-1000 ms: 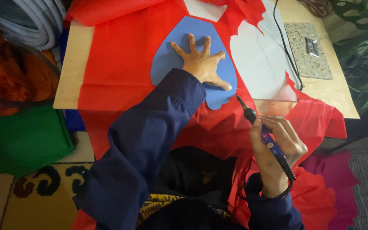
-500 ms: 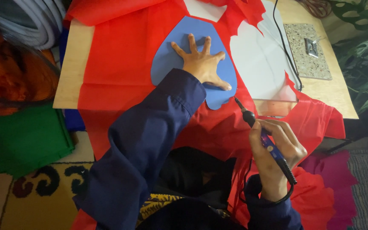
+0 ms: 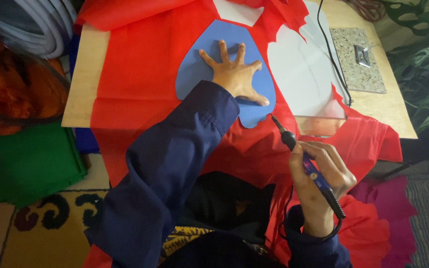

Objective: Tracing a template with a heat tool to cut a specific shape out of synthetic fabric.

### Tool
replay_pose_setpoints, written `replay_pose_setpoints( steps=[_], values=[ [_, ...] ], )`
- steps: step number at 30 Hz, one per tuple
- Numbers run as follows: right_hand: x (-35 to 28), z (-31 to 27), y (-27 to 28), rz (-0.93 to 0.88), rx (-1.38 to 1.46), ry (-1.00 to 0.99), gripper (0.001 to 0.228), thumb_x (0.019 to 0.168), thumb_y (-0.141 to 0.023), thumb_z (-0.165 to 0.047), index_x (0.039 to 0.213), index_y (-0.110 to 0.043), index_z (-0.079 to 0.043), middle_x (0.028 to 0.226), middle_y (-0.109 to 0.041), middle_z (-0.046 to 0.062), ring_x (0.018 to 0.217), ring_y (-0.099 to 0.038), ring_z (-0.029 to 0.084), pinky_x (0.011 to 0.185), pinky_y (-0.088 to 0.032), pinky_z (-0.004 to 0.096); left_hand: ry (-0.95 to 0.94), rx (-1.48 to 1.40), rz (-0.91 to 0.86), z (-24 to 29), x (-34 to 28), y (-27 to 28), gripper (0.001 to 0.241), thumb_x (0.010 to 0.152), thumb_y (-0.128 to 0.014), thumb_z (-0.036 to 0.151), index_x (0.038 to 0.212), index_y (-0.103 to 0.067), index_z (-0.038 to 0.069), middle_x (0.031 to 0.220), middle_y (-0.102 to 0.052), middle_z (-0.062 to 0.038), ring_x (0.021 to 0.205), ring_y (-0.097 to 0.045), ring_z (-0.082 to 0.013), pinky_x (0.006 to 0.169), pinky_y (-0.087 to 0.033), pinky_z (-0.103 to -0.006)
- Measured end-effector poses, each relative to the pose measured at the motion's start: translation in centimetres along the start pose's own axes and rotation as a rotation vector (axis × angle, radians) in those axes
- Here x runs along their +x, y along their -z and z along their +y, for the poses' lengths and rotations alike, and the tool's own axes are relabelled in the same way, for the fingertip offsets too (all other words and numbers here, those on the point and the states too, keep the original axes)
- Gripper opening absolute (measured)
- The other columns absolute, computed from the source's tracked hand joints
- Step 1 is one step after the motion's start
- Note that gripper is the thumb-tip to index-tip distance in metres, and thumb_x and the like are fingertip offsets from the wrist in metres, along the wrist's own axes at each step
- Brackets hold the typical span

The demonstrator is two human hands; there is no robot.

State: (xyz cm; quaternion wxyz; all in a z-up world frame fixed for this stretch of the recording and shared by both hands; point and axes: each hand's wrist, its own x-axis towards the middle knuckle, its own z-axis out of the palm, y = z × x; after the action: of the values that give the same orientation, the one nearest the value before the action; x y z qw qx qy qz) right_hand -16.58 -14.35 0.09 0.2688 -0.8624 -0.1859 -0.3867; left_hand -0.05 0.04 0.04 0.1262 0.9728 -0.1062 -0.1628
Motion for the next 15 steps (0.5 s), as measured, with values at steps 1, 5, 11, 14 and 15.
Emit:
replay_pose_setpoints(
  steps=[1, 5, 11, 14, 15],
  values=[
    [0.01, -0.07, 0.01, 0.001, 0.0, 0.0, 0.006, 0.081, -0.062, 0.01, 0.075, -0.06, 0.009, 0.074, -0.061, 0.019, 0.065, -0.06, 0.025, 0.061, -0.048, 0.029, 0.0, 0.001, 0.0, 0.03, -0.08, 0.03, 0.09, 0.058, -0.06, 0.07, 0.133, -0.027, 0.036, 0.147, 0.004, -0.009, 0.129, 0.011, -0.0488, 0.089, 0.001, -0.0778],
    [-0.04, -0.24, 0.08, 0.0, 0.015, -0.024, 0.005, 0.08, -0.062, 0.012, 0.075, -0.061, 0.01, 0.075, -0.061, 0.019, 0.066, -0.06, 0.025, 0.063, -0.049, 0.03, 0.003, -0.005, -0.003, 0.07, -0.21, 0.09, 0.088, 0.058, -0.06, 0.069, 0.133, -0.027, 0.036, 0.147, 0.004, -0.009, 0.129, 0.011, -0.0487, 0.089, 0.002, -0.0776],
    [-0.06, -0.38, 0.05, -0.009, 0.019, -0.033, 0.006, 0.081, -0.062, 0.01, 0.076, -0.06, 0.01, 0.075, -0.061, 0.019, 0.065, -0.059, 0.025, 0.061, -0.049, 0.029, 0.001, -0.009, 0.003, 0.03, -0.04, -0.02, 0.088, 0.057, -0.059, 0.071, 0.132, -0.029, 0.036, 0.147, 0.004, -0.009, 0.129, 0.012, -0.0489, 0.089, 0.002, -0.0775],
    [-0.06, -0.79, 0.48, -0.006, 0.011, -0.032, 0.007, 0.081, -0.062, 0.012, 0.075, -0.06, 0.009, 0.075, -0.06, 0.019, 0.064, -0.059, 0.025, 0.061, -0.048, 0.029, -0.001, -0.004, 0.005, 0.01, -0.02, -0.08, 0.088, 0.057, -0.059, 0.071, 0.132, -0.029, 0.036, 0.147, 0.004, -0.01, 0.129, 0.012, -0.049, 0.089, 0.002, -0.0776],
    [-0.05, -0.93, 0.68, -0.006, -0.001, -0.035, 0.008, 0.081, -0.061, 0.012, 0.074, -0.059, 0.009, 0.075, -0.06, 0.019, 0.066, -0.06, 0.025, 0.063, -0.047, 0.03, -0.002, 0.001, 0.007, 0.01, -0.02, -0.07, 0.088, 0.058, -0.059, 0.071, 0.132, -0.028, 0.036, 0.147, 0.004, -0.01, 0.129, 0.011, -0.0488, 0.09, 0.001, -0.0775]
  ],
)
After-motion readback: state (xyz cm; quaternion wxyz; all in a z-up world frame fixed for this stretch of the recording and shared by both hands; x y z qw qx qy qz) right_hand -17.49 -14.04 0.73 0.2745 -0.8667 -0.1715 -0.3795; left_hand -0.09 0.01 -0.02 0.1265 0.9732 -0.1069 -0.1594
